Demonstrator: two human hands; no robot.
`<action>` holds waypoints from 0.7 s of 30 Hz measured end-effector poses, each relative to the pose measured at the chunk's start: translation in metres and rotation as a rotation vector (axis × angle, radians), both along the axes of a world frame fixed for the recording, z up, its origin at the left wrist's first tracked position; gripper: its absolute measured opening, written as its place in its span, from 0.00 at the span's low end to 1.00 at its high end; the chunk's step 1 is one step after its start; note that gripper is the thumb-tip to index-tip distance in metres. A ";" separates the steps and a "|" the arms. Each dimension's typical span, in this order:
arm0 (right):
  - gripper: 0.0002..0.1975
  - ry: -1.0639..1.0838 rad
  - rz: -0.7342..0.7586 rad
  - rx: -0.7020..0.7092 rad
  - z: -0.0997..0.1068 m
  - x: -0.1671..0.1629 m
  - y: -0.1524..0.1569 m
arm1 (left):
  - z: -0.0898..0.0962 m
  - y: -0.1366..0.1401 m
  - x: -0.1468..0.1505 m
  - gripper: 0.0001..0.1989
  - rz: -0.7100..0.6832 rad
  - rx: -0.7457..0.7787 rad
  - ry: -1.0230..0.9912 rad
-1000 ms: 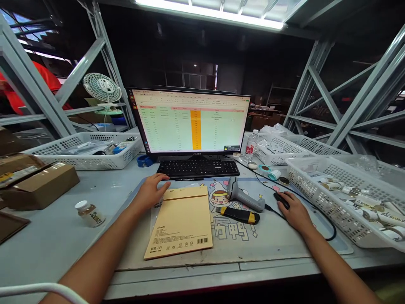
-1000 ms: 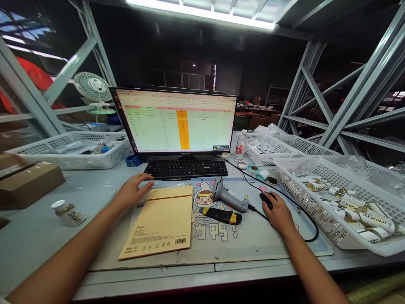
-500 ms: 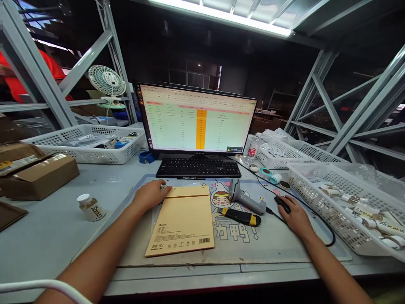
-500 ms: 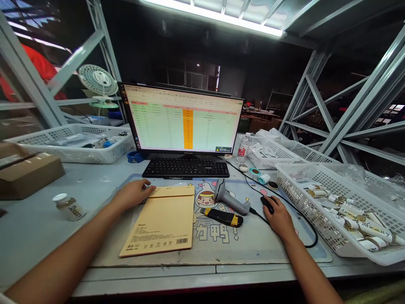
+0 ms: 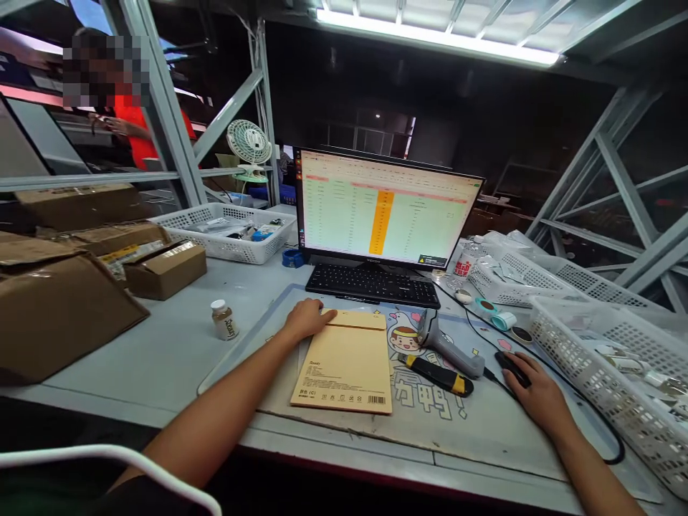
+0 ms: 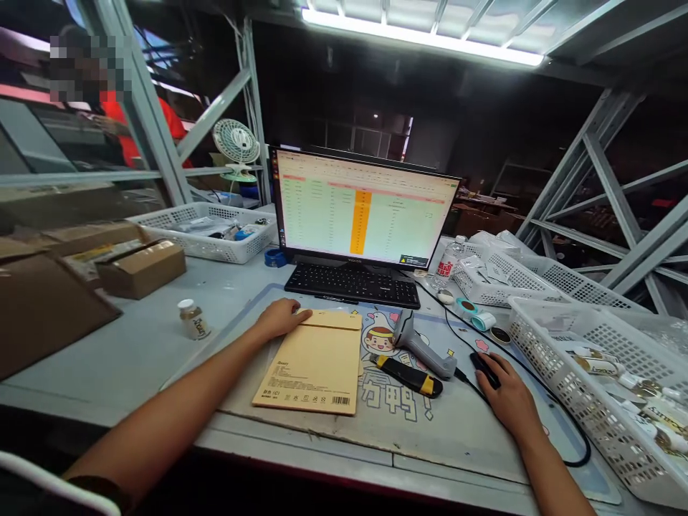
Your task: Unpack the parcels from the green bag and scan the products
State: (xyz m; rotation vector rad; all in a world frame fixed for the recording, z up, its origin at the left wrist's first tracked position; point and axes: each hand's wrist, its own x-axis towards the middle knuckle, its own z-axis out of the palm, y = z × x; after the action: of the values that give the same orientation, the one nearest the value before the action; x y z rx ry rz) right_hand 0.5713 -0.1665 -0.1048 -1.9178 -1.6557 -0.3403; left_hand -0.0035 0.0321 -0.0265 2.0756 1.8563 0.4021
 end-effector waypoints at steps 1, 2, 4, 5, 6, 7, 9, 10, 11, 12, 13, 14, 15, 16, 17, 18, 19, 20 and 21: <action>0.28 0.005 -0.006 0.008 0.000 -0.001 0.000 | -0.001 0.000 0.000 0.32 -0.003 0.005 -0.028; 0.28 0.010 -0.011 0.016 0.000 -0.002 0.000 | -0.002 0.000 0.001 0.33 -0.006 0.012 -0.059; 0.27 0.017 -0.014 0.030 -0.002 -0.004 0.000 | -0.004 0.000 0.001 0.31 -0.011 0.026 -0.136; 0.27 0.019 -0.016 0.036 -0.003 -0.004 0.001 | -0.004 0.000 0.002 0.30 -0.011 0.032 -0.181; 0.27 0.022 -0.017 0.042 -0.004 -0.004 0.001 | -0.003 0.000 0.002 0.29 -0.010 0.038 -0.232; 0.27 0.029 -0.012 0.049 -0.004 -0.003 0.002 | -0.002 0.000 0.002 0.28 -0.008 0.042 -0.290; 0.30 0.056 0.015 0.082 0.002 -0.002 0.002 | 0.003 -0.001 0.001 0.30 -0.019 0.040 -0.429; 0.32 0.069 0.026 0.118 0.010 -0.003 0.001 | 0.008 -0.002 0.000 0.32 -0.037 0.034 -0.514; 0.34 0.077 0.030 0.167 0.021 -0.007 -0.001 | 0.013 -0.004 0.000 0.34 -0.064 0.026 -0.606; 0.35 0.077 0.023 0.227 0.035 -0.014 -0.004 | 0.019 -0.006 -0.001 0.36 -0.097 0.018 -0.702; 0.36 0.078 0.007 0.288 0.052 -0.025 -0.007 | 0.025 -0.009 -0.001 0.38 -0.130 0.013 -0.796; 0.36 0.093 -0.002 0.328 0.071 -0.041 -0.011 | 0.032 -0.013 -0.001 0.40 -0.159 0.011 -0.877; 0.36 0.132 0.006 0.344 0.090 -0.062 -0.014 | 0.038 -0.017 0.001 0.41 -0.185 0.015 -0.965; 0.35 0.221 0.043 0.303 0.107 -0.088 -0.017 | 0.044 -0.022 0.004 0.42 -0.212 0.019 -1.069; 0.35 0.373 0.147 0.178 0.123 -0.118 -0.021 | 0.050 -0.029 0.008 0.43 -0.245 0.017 -1.191; 0.36 0.545 0.298 0.011 0.134 -0.151 -0.025 | 0.054 -0.037 0.013 0.43 -0.285 0.006 -1.321; 0.38 0.687 0.452 -0.196 0.142 -0.185 -0.031 | 0.057 -0.048 0.020 0.44 -0.331 -0.017 -1.447; 0.41 0.802 0.568 -0.387 0.145 -0.218 -0.039 | 0.058 -0.059 0.027 0.43 -0.382 -0.053 -1.549; 0.43 0.893 0.644 -0.547 0.145 -0.247 -0.049 | 0.058 -0.072 0.035 0.43 -0.436 -0.105 -1.607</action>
State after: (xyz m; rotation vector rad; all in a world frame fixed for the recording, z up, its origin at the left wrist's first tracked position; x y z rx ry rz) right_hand 0.3242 -0.2151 0.0404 -1.3655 -1.6466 1.1476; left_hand 0.0319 -0.0396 0.0317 1.1583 0.4262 1.2616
